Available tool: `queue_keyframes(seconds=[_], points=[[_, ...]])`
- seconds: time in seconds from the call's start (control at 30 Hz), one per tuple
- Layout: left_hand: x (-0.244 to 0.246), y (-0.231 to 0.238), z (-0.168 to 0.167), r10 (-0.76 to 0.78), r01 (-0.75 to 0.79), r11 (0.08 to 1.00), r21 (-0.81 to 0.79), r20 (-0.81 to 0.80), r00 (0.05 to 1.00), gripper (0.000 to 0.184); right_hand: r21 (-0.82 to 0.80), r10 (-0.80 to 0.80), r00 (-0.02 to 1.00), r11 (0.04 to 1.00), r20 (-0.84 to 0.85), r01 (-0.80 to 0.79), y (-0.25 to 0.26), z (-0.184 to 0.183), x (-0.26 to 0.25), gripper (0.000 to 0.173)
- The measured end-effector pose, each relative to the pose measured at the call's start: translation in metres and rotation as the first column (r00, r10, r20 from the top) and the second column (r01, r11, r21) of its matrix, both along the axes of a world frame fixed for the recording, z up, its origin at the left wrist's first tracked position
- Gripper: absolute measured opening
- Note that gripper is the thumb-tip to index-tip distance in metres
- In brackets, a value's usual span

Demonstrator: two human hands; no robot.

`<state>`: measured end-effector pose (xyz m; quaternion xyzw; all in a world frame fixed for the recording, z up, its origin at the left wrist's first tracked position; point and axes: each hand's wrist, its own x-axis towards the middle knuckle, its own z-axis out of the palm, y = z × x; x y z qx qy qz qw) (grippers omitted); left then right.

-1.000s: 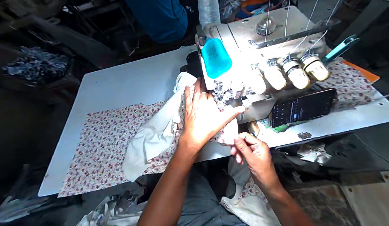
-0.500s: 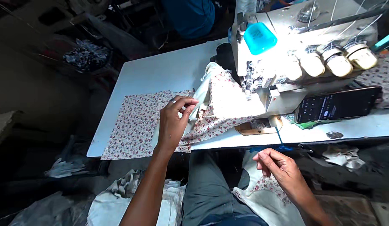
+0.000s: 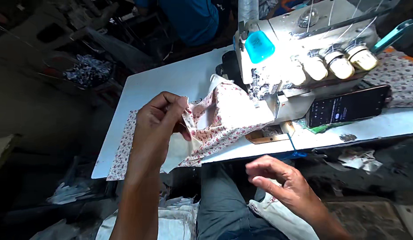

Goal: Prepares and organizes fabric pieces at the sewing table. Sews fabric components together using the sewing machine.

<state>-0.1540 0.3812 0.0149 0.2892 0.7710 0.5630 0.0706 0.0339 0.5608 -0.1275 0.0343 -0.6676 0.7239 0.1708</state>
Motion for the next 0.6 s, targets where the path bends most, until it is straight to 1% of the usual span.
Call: queue_keyframes(seconds=[0.07, 0.1, 0.13, 0.17, 0.2, 0.23, 0.27, 0.3, 0.33, 0.37, 0.43, 0.5, 0.6], points=[[0.020, 0.018, 0.011, -0.131, 0.131, 0.991, 0.031, 0.014, 0.991, 0.012, -0.018, 0.044, 0.990, 0.999, -0.130, -0.047, 0.000, 0.012, -0.013, 0.062], [0.028, 0.029, 0.011, -0.193, 0.192, 0.981, 0.027, 0.021, 0.981, 0.010, -0.015, 0.047, 0.984, 0.999, -0.174, -0.050, 0.001, 0.018, -0.020, 0.076], [0.035, 0.040, 0.008, -0.249, 0.249, 0.969, 0.008, 0.022, 0.968, 0.009, -0.015, 0.027, 0.981, 0.999, -0.191, -0.031, 0.002, 0.022, -0.024, 0.084], [0.038, 0.050, 0.002, -0.301, 0.301, 0.953, -0.027, 0.018, 0.953, 0.006, -0.029, -0.007, 0.984, 1.000, -0.180, 0.002, 0.003, 0.026, -0.027, 0.086], [0.039, 0.059, -0.005, -0.352, 0.351, 0.933, -0.077, 0.003, 0.936, 0.004, -0.065, -0.049, 0.989, 0.997, -0.140, 0.040, 0.005, 0.028, -0.030, 0.080], [0.037, 0.067, -0.012, -0.397, 0.389, 0.911, -0.137, -0.033, 0.917, 0.004, -0.112, -0.113, 0.991, 0.988, -0.072, 0.105, 0.007, 0.030, -0.032, 0.067], [0.034, 0.072, -0.019, -0.428, 0.402, 0.890, -0.214, -0.090, 0.899, 0.006, -0.158, -0.188, 0.982, 0.969, 0.015, 0.188, 0.010, 0.030, -0.034, 0.049], [0.030, 0.076, -0.024, -0.442, 0.386, 0.876, -0.289, -0.159, 0.883, 0.010, -0.186, -0.255, 0.964, 0.946, 0.081, 0.266, 0.013, 0.028, -0.037, 0.036], [0.026, 0.079, -0.027, -0.438, 0.348, 0.871, -0.346, -0.227, 0.870, 0.013, -0.182, -0.302, 0.946, 0.930, 0.116, 0.319, 0.017, 0.024, -0.039, 0.026], [0.023, 0.080, -0.028, -0.413, 0.300, 0.879, -0.370, -0.279, 0.867, 0.014, -0.161, -0.340, 0.932, 0.920, 0.128, 0.358, 0.020, 0.021, -0.041, 0.018], [0.016, 0.081, -0.032, -0.367, 0.213, 0.896, -0.389, -0.382, 0.848, 0.017, -0.131, -0.380, 0.919, 0.911, 0.106, 0.391, 0.025, 0.015, -0.040, 0.011], [0.012, 0.081, -0.037, -0.367, 0.163, 0.893, -0.420, -0.467, 0.804, 0.025, -0.106, -0.382, 0.920, 0.915, 0.085, 0.389, 0.028, 0.015, -0.038, 0.012], [0.013, 0.082, -0.045, -0.406, 0.170, 0.869, -0.465, -0.471, 0.783, 0.035, -0.072, -0.383, 0.922, 0.920, 0.051, 0.386, 0.028, 0.017, -0.037, 0.017]])
